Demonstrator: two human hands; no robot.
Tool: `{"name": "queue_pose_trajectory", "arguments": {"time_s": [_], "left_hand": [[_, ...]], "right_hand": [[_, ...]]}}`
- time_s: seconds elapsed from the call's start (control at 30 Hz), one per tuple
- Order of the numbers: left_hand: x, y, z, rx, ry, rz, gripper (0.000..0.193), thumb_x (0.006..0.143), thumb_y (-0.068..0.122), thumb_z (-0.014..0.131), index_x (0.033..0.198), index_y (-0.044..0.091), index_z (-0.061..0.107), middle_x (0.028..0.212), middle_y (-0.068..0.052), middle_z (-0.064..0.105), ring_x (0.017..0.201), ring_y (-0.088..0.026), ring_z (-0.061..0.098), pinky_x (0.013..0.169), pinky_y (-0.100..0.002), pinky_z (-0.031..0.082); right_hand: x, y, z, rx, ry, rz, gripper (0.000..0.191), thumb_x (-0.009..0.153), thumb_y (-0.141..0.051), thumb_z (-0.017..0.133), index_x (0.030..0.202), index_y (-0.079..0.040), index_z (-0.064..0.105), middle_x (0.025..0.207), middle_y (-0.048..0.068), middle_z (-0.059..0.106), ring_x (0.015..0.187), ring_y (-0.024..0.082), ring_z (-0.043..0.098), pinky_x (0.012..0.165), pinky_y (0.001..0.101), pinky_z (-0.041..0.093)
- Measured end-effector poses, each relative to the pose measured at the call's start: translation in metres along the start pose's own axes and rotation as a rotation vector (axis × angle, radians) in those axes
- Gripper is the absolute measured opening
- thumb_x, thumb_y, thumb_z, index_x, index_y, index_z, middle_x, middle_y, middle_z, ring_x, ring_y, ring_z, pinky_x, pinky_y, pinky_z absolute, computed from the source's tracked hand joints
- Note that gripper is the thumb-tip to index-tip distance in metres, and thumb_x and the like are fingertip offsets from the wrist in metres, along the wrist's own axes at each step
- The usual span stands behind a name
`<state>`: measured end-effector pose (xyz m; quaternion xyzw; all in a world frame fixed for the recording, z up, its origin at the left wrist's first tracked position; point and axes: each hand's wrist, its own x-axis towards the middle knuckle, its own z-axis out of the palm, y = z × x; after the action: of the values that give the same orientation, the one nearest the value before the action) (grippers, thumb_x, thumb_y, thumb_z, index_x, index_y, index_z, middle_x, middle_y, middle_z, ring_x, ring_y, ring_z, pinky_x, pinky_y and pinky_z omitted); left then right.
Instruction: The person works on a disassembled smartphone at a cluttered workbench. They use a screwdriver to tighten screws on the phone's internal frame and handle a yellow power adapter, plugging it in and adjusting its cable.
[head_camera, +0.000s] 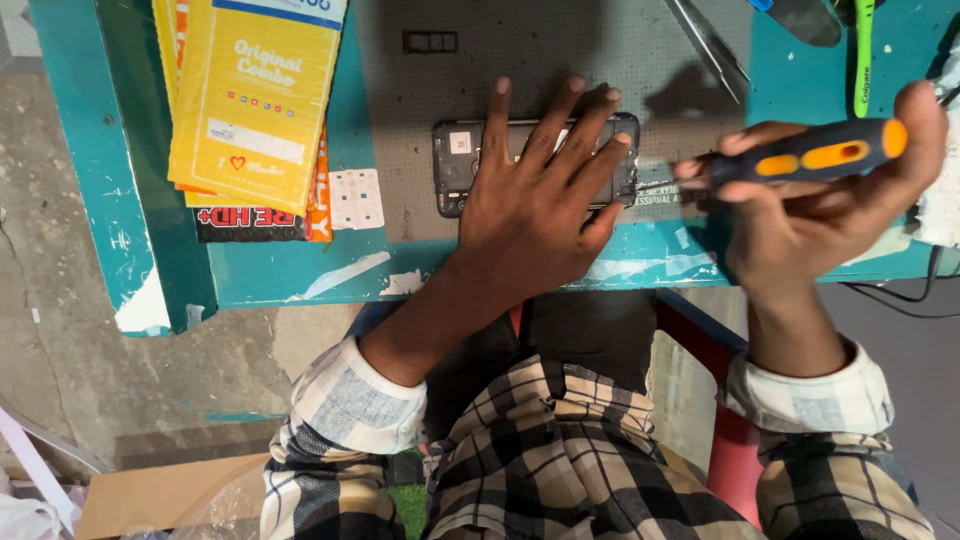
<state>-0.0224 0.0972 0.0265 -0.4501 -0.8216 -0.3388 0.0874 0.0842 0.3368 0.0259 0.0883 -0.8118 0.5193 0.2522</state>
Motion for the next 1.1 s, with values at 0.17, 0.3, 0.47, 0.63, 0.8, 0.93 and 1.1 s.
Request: {"name": "queue_pose_trajectory", "arguments": {"time_s": [0.17,0.3,0.47,0.63,0.8,0.93,1.1], "left_hand": [[0.000,0.002,-0.002,0.003,0.004,-0.011,0.047,0.098,0.031,0.078,0.136,0.005,0.068,0.154,-0.015,0.052,0.152,-0.033,0.038,0.127,-0.073,0.012],[0.001,0.001,-0.002,0.002,0.004,-0.015,0.046,0.097,0.031,0.077,0.134,0.005,0.069,0.154,-0.015,0.052,0.152,-0.033,0.038,0.127,-0.073,0.014],[0.001,0.001,-0.001,0.010,-0.002,-0.013,0.045,0.098,0.032,0.075,0.134,0.005,0.069,0.154,-0.015,0.053,0.152,-0.033,0.037,0.127,-0.073,0.014],[0.000,-0.001,0.001,0.033,-0.005,-0.004,0.044,0.100,0.033,0.072,0.134,0.005,0.069,0.154,-0.015,0.053,0.152,-0.033,0.037,0.127,-0.073,0.014],[-0.001,-0.001,0.002,0.021,-0.011,-0.014,0.045,0.101,0.034,0.072,0.135,0.005,0.069,0.154,-0.015,0.053,0.152,-0.033,0.037,0.127,-0.073,0.014],[-0.002,-0.002,0.003,0.024,-0.010,-0.008,0.044,0.101,0.034,0.071,0.135,0.005,0.069,0.154,-0.015,0.053,0.152,-0.033,0.037,0.127,-0.073,0.014],[-0.002,-0.001,0.003,0.026,-0.013,-0.009,0.044,0.101,0.033,0.072,0.134,0.005,0.070,0.155,-0.014,0.053,0.153,-0.032,0.036,0.127,-0.072,0.013]], "right_hand": [[0.003,0.004,0.014,-0.111,0.043,-0.165,0.099,0.103,0.009,0.070,0.165,-0.039,0.009,0.117,0.026,0.063,0.098,0.032,0.074,0.083,0.0438,0.065],[0.007,0.008,0.016,-0.121,0.033,-0.235,0.098,0.097,0.004,0.073,0.162,-0.041,0.014,0.116,0.024,0.065,0.097,0.031,0.074,0.082,0.0447,0.065],[0.009,0.010,0.022,-0.039,0.009,-0.283,0.094,0.095,0.004,0.071,0.161,-0.039,0.020,0.110,0.023,0.067,0.095,0.031,0.075,0.081,0.0463,0.066],[0.012,0.003,0.019,-0.071,-0.049,-0.269,0.093,0.095,0.003,0.071,0.161,-0.038,0.020,0.109,0.024,0.067,0.095,0.031,0.075,0.082,0.0446,0.065],[0.013,-0.001,0.018,-0.110,-0.074,-0.264,0.093,0.095,0.003,0.072,0.162,-0.037,0.020,0.109,0.023,0.067,0.095,0.032,0.076,0.082,0.0421,0.064],[0.017,-0.002,0.020,-0.107,-0.088,-0.291,0.092,0.094,0.001,0.071,0.161,-0.037,0.020,0.109,0.024,0.067,0.093,0.032,0.076,0.082,0.0426,0.064],[0.031,-0.009,0.026,-0.005,-0.170,-0.320,0.081,0.098,0.006,0.060,0.156,-0.031,0.018,0.107,0.029,0.066,0.092,0.034,0.076,0.077,0.0396,0.064]]}}
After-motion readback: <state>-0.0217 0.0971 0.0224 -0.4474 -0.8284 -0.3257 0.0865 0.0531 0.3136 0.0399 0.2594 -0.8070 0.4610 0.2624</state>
